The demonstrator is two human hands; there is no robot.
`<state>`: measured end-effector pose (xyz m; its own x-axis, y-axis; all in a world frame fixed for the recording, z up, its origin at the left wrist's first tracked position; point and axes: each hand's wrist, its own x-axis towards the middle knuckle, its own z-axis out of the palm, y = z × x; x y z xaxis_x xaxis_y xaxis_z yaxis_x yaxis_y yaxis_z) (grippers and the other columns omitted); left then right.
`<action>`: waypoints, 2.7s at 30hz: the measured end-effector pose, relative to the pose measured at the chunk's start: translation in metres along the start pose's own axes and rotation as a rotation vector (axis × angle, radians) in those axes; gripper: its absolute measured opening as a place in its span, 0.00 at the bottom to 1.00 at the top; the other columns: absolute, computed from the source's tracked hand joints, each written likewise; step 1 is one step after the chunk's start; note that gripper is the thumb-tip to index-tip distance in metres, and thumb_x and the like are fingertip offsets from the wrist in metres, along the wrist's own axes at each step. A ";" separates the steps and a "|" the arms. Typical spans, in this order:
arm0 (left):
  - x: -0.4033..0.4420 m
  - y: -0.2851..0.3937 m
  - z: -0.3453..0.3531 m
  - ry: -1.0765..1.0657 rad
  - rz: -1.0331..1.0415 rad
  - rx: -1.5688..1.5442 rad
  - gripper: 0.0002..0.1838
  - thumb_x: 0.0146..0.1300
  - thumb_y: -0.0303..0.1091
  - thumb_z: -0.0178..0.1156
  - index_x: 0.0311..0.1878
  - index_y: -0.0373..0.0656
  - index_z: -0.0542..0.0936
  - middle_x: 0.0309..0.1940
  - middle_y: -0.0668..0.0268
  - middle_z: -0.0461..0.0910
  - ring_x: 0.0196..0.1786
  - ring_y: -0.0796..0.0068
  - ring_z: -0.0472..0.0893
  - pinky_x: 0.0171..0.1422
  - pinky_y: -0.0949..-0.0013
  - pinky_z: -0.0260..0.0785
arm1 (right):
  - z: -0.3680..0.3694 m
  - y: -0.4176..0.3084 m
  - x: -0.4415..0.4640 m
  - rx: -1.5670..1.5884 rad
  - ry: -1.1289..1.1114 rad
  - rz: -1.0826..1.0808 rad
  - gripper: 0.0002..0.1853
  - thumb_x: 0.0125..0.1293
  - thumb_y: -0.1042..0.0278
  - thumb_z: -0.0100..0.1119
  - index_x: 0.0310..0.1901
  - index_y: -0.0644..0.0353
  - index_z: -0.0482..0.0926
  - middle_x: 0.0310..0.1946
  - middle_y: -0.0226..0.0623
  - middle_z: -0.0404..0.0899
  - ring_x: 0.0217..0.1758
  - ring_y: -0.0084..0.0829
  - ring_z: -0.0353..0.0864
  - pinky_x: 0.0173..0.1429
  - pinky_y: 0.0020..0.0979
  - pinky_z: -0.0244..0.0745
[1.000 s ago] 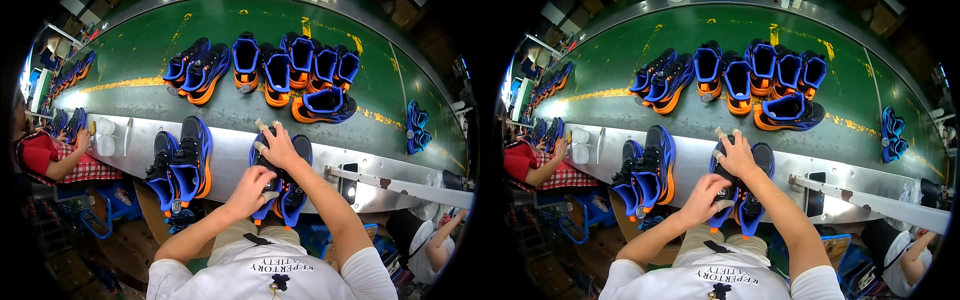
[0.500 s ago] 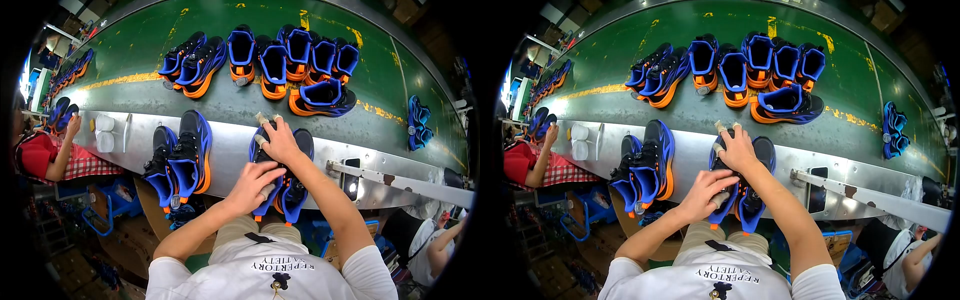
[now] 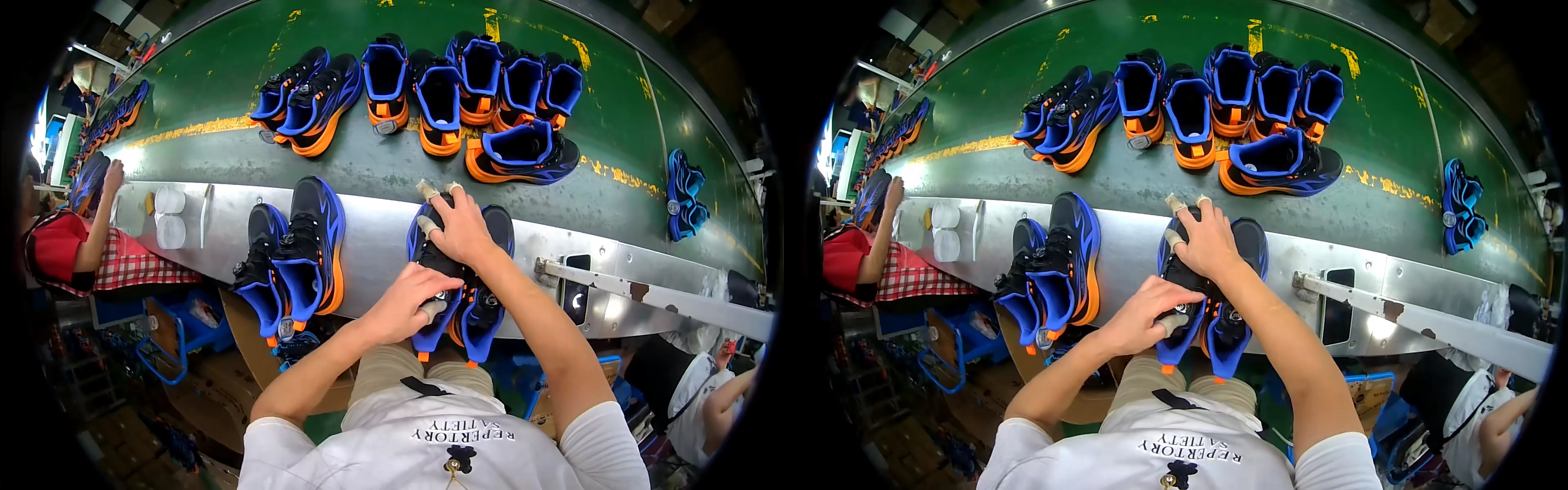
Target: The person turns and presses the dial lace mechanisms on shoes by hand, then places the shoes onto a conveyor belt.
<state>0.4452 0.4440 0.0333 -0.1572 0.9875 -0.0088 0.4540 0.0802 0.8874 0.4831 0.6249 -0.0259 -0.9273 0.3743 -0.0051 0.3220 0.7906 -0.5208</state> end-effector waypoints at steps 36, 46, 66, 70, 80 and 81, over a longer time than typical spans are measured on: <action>0.013 0.003 0.017 0.084 -0.063 -0.147 0.26 0.58 0.31 0.65 0.61 0.44 0.74 0.48 0.68 0.82 0.49 0.68 0.73 0.56 0.68 0.66 | -0.004 0.030 -0.013 0.064 0.052 -0.053 0.28 0.58 0.57 0.61 0.62 0.47 0.72 0.56 0.54 0.65 0.55 0.54 0.68 0.60 0.46 0.66; -0.015 0.059 0.031 0.402 -0.013 0.242 0.15 0.57 0.32 0.66 0.48 0.41 0.80 0.42 0.60 0.81 0.43 0.57 0.77 0.50 0.63 0.70 | -0.061 0.033 -0.042 0.270 0.187 -0.081 0.26 0.64 0.58 0.60 0.64 0.49 0.70 0.59 0.52 0.66 0.62 0.53 0.66 0.66 0.44 0.62; 0.044 0.082 0.149 0.212 -0.791 -0.728 0.14 0.71 0.38 0.54 0.50 0.37 0.75 0.35 0.58 0.80 0.27 0.72 0.82 0.26 0.72 0.75 | -0.047 0.081 -0.117 0.245 0.318 0.010 0.12 0.63 0.66 0.58 0.47 0.47 0.83 0.57 0.35 0.74 0.57 0.43 0.69 0.61 0.40 0.63; 0.044 0.080 0.148 0.187 -0.789 -0.802 0.12 0.72 0.36 0.52 0.49 0.38 0.78 0.33 0.60 0.79 0.27 0.77 0.81 0.27 0.74 0.74 | -0.055 0.082 -0.114 0.244 0.285 0.012 0.13 0.64 0.66 0.57 0.49 0.48 0.84 0.58 0.38 0.73 0.58 0.43 0.68 0.64 0.40 0.61; -0.007 0.095 0.128 0.013 -0.112 0.622 0.29 0.52 0.33 0.64 0.61 0.46 0.73 0.45 0.51 0.73 0.49 0.51 0.73 0.56 0.57 0.67 | -0.067 0.083 -0.115 0.237 0.281 0.005 0.12 0.62 0.71 0.56 0.46 0.54 0.85 0.56 0.38 0.75 0.55 0.43 0.70 0.63 0.39 0.62; 0.007 0.088 0.140 -0.070 -0.297 0.634 0.29 0.49 0.34 0.66 0.59 0.51 0.75 0.44 0.48 0.74 0.48 0.50 0.74 0.53 0.56 0.69 | -0.066 0.084 -0.116 0.212 0.280 0.007 0.12 0.62 0.71 0.57 0.46 0.54 0.84 0.55 0.38 0.75 0.55 0.43 0.70 0.62 0.39 0.62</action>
<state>0.6070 0.4768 0.0469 -0.3063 0.9163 -0.2579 0.8278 0.3902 0.4032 0.6300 0.6801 -0.0125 -0.8276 0.5209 0.2093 0.2545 0.6805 -0.6871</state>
